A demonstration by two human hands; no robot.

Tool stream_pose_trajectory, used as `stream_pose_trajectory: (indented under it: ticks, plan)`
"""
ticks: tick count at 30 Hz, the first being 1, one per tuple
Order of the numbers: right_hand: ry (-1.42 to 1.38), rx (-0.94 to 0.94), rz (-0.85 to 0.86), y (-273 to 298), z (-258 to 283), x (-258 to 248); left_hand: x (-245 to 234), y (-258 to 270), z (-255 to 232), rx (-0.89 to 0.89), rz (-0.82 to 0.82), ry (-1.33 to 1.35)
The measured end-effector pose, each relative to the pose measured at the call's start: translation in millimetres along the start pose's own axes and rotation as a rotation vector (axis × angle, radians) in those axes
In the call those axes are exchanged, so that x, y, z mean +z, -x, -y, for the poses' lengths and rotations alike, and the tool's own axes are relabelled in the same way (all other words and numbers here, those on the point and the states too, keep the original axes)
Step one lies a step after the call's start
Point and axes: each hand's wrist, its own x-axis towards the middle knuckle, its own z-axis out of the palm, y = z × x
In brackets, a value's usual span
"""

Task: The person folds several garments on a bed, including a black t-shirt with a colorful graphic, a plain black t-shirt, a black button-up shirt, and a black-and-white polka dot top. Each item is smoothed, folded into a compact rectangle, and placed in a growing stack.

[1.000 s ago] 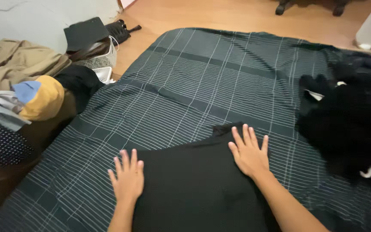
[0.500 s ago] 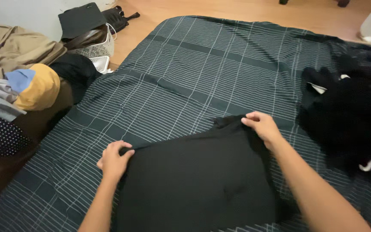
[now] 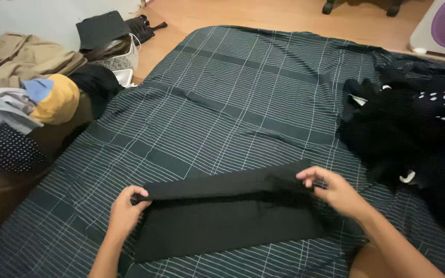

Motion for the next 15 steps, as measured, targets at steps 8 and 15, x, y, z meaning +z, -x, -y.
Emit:
stream_pose_trajectory:
  ticks: [8,15]
  plan:
    - [0.510,-0.081,-0.030,10.8,-19.9,16.4,-0.4,22.5,-11.9,0.231,-0.017,-0.537]
    - [0.470,-0.367,-0.539,-29.2,-19.7,66.3,38.9,16.8,-26.6,0.315,-0.164,-0.229]
